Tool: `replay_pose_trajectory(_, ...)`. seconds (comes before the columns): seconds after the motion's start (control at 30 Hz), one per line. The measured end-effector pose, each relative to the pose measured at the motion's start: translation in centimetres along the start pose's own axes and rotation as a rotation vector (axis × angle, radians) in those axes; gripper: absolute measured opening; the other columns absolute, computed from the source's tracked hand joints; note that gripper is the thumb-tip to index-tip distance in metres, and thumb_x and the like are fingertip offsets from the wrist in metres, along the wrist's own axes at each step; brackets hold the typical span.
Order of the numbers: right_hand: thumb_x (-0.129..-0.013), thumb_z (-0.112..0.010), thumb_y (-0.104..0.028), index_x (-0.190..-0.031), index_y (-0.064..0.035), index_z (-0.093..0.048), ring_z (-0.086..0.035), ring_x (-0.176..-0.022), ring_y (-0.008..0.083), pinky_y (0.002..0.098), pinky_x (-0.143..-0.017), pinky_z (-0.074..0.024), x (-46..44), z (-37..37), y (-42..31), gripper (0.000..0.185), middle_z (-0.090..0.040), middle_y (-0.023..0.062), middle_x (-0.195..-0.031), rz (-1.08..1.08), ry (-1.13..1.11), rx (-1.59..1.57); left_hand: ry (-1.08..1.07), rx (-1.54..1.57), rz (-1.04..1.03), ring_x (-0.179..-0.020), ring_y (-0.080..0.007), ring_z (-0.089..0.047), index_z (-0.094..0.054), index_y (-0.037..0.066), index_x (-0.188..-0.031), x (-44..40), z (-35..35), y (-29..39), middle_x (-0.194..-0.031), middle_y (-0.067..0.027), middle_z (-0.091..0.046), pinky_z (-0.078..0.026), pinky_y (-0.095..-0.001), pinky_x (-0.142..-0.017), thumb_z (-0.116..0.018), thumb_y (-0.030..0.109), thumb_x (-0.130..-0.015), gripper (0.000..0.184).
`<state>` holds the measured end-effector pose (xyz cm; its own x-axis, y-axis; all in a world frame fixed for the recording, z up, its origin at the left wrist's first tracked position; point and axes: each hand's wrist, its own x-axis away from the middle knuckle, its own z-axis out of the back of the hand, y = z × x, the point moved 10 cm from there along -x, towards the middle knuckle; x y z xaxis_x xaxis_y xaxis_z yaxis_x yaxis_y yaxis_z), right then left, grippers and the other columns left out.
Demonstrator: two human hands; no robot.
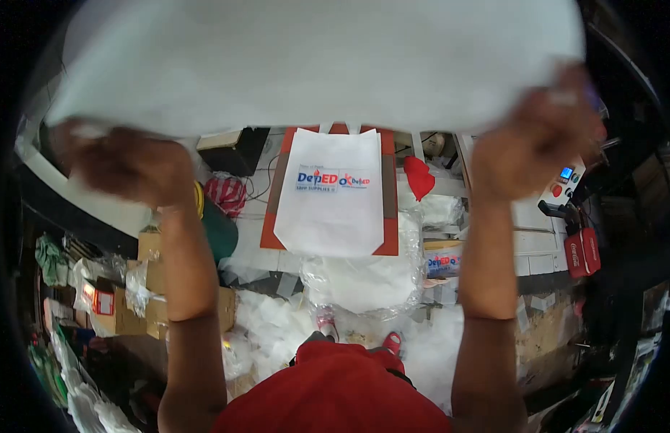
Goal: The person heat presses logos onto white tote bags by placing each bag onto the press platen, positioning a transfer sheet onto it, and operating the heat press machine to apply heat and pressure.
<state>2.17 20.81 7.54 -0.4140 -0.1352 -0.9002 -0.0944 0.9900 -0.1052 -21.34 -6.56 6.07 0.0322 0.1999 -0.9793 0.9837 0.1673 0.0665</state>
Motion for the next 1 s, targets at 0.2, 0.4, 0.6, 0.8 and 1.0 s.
replay_pose_trajectory(0.2, -0.094, -0.052, -0.018, -0.117, -0.0101, -0.065, -0.065, -0.094, 0.0422, 0.0502, -0.083, -0.0519, 44.1, -0.9, 14.5, 0.028, -0.068, 0.0227, -0.1, -0.775, -1.409, 0.407, -1.201, -0.285, 0.637, -0.101, -0.0427, -0.06, -0.052, 0.014, -0.138, 43.9, -2.9, -18.5, -0.112, -0.0252, -0.058, -0.052, -0.0508, -0.084, -0.05, 0.01, -0.091, 0.048)
replay_pose_trajectory(0.4, -0.093, -0.057, -0.014, -0.111, -0.0079, -0.068, -0.063, -0.094, 0.044, 0.0475, -0.082, -0.0519, 45.1, 3.3, 10.5, 0.022, -0.064, 0.0233, -0.105, -0.663, -1.186, 0.435, -1.184, -0.328, 0.794, -0.092, -0.0418, -0.065, -0.054, 0.021, -0.137, 44.7, 0.9, -15.0, -0.114, -0.0216, -0.058, -0.055, -0.0504, -0.079, -0.054, 0.016, -0.09, 0.048)
replay_pose_trajectory(0.6, -0.092, -0.059, -0.01, -0.115, -0.007, -0.065, -0.063, -0.092, 0.0411, 0.0454, -0.079, -0.0523, 45.0, 3.6, 10.8, 0.024, -0.062, 0.0214, -0.103, -0.651, -1.159, 0.405, -1.221, -0.325, 0.838, -0.097, -0.044, -0.064, -0.054, 0.018, -0.137, 44.0, 0.1, -14.9, -0.124, -0.0254, -0.056, -0.054, -0.0502, -0.082, -0.055, 0.011, -0.087, 0.05)
replay_pose_trajectory(0.8, -0.091, -0.065, -0.016, -0.106, 0.0011, -0.064, -0.062, -0.076, 0.0362, 0.0425, -0.071, -0.051, 41.4, 8.5, 14.4, 0.023, -0.064, 0.0209, -0.087, -0.922, -0.89, 0.302, -1.193, -0.302, 0.88, -0.101, -0.0389, -0.057, -0.048, -0.003, -0.133, 44.8, 3.0, -16.3, -0.109, -0.0231, -0.057, -0.047, -0.0457, -0.091, -0.056, 0.014, -0.09, 0.048)
replay_pose_trajectory(1.0, -0.087, -0.055, -0.004, -0.102, -0.0021, -0.062, -0.064, -0.087, 0.043, 0.0454, -0.082, -0.0517, 48.6, 36.9, 25.3, 0.017, -0.066, 0.0216, -0.091, -1.098, -0.902, 0.871, -1.003, -0.643, 0.888, -0.12, -0.0353, -0.054, -0.047, -0.006, -0.135, 50.3, 22.2, -17.4, -0.135, -0.0236, -0.051, -0.043, -0.045, -0.103, -0.045, 0.019, -0.103, 0.04)
